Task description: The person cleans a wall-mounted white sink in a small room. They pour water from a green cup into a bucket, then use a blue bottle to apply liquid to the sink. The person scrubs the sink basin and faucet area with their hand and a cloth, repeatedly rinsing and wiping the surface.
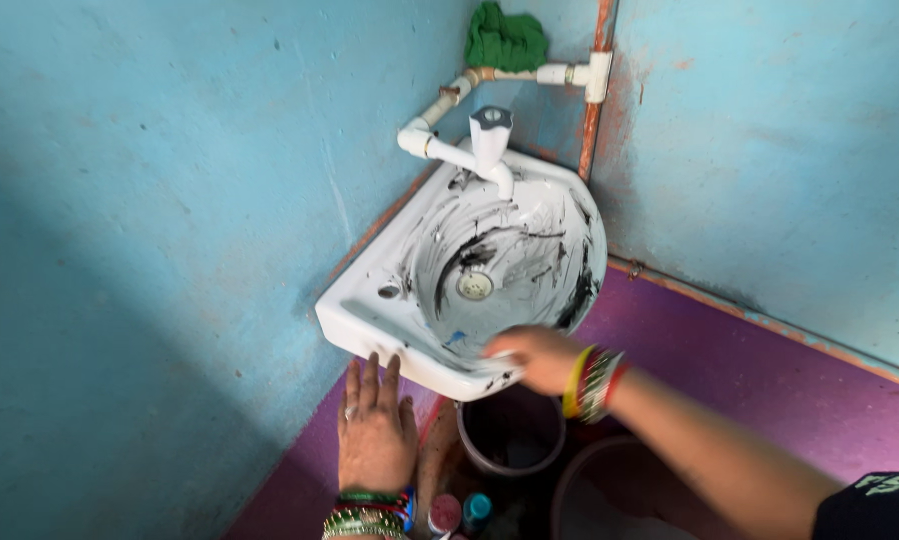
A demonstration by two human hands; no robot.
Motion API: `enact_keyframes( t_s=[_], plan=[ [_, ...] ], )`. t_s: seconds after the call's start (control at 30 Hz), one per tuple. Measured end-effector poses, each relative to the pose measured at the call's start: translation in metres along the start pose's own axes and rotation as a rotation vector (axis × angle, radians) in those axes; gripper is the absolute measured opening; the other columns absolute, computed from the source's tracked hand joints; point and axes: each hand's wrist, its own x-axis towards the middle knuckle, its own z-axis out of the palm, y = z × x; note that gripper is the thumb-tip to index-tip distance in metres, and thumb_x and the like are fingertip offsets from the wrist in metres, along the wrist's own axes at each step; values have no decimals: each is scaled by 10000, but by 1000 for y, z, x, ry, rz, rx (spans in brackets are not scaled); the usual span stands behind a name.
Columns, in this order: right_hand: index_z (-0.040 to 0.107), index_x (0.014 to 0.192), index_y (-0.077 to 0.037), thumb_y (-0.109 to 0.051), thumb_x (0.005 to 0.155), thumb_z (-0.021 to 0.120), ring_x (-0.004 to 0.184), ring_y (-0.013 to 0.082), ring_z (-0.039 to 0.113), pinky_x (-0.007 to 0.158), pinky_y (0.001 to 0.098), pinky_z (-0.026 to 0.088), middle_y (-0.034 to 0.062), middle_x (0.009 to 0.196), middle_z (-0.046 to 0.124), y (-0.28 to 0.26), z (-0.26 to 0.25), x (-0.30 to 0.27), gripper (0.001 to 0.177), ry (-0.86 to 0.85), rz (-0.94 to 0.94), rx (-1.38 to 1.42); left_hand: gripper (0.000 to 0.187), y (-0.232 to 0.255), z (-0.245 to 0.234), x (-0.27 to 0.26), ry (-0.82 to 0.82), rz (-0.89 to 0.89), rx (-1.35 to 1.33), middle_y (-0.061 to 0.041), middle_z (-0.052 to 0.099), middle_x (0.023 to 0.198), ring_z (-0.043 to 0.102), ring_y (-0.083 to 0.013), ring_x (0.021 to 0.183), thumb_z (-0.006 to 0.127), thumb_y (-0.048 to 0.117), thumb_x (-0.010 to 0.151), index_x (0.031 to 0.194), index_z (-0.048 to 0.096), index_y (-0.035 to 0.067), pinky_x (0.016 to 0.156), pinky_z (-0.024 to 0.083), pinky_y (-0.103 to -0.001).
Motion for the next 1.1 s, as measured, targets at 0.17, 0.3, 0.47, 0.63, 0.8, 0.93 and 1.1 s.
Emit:
enact_keyframes(
  t_s=[0.17, 0.3, 0.47, 0.63, 0.8, 0.93, 1.1],
  plan=[
    [669, 1171, -95, 70, 872, 586, 1138, 338, 676, 962, 410, 553, 127, 1283, 687, -59, 65, 15, 351, 377, -222, 76, 561, 1, 3, 15, 3, -6, 54, -154, 427, 1563, 325, -380, 1479, 552, 172, 918, 1470, 485, 104, 1180, 294, -511],
    [672, 1126, -86, 75, 798, 613, 1171, 334, 664, 956, 413, 553, 118, 1358, 638, -50, 47, -19, 370, 347, -440, -106, 563, 6, 7, 27, -35, -49, 72, -151, 390, 1584, 308, -363, 1485, 534, 235, 943, 1489, 457, 121, 1167, 285, -526],
    [645, 953, -76, 58, 751, 647, 1212, 332, 655, 1005, 429, 562, 85, 1295, 659, 13, -1, -57, 242, 364, -582, -292, 607, 0, 30, 40, 65, -33, 93, -194, 338, 1620, 291, -375, 1506, 531, 361, 991, 1528, 418, 101, 1182, 289, -543],
    [717, 980, -130, 51, 663, 667, 1180, 308, 677, 970, 397, 576, 77, 1331, 677, 12, 11, -51, 368, 295, -457, -91, 723, -41, 83, 75, 151, -45, 180, -161, 270, 1683, 259, -364, 1535, 511, 457, 977, 1604, 323, 149, 1164, 283, -611],
    [694, 1088, -163, -48, 833, 697, 1047, 272, 724, 867, 384, 607, 49, 1339, 684, -31, 54, -10, 279, 295, -359, 73, 827, -74, 108, 117, 93, -231, -86, -152, 72, 1722, 6, -374, 1576, 444, 535, 995, 1669, 150, 155, 1208, 74, -659],
    [635, 1132, -154, -153, 950, 670, 1045, 300, 728, 873, 408, 591, 52, 1283, 692, -30, 52, 0, 186, 359, -423, 77, 812, -51, 91, 113, -49, -506, -363, -73, 12, 1749, -149, -325, 1590, 292, 646, 996, 1638, 119, 180, 1225, -71, -634],
    [698, 1107, -176, -295, 967, 641, 880, 303, 734, 798, 434, 577, 85, 986, 754, 13, 4, -4, 193, 112, -211, 8, 833, -17, 65, 113, -97, -511, -303, -73, 20, 1734, -198, -308, 1571, 289, 651, 979, 1633, 111, 168, 1204, -90, -651]
  ],
)
